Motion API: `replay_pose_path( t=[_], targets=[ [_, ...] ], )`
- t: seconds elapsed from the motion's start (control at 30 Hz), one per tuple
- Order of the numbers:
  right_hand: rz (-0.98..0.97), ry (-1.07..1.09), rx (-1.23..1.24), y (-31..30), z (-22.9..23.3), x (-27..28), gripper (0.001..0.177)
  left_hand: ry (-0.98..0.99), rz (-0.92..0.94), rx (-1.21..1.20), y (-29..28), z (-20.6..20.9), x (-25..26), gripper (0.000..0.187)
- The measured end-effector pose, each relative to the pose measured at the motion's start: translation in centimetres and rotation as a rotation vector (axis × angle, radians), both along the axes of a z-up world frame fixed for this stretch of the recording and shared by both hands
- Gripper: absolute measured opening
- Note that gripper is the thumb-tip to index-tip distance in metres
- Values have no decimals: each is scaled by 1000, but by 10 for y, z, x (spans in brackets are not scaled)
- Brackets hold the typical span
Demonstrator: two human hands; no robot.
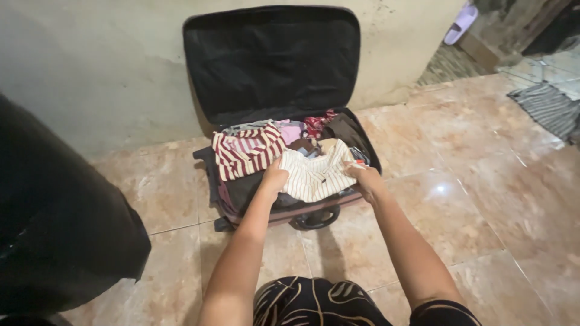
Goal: Opening a suitcase on the floor and taking out clothes.
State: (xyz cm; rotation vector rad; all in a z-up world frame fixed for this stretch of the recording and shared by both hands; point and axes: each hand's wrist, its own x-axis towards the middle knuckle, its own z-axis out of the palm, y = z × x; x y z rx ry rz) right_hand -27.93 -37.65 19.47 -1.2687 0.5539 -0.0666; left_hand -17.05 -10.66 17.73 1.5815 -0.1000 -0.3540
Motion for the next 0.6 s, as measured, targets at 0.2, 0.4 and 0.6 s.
replay_pose_path(
  t=[0.2, 0.4, 0.6],
  targets=[
    [-72, 2, -62, -53, 26, -53, 43, -58, -153, -131, -69, 3, -30, 64],
    [-213, 23, -122, -127, 27, -120, 44, 163, -192, -269, -170, 0, -79, 75],
    [-328, 130, -120, -202, -7, -168, 43, 69, -238, -195, -258, -56, -125, 72]
  ],
)
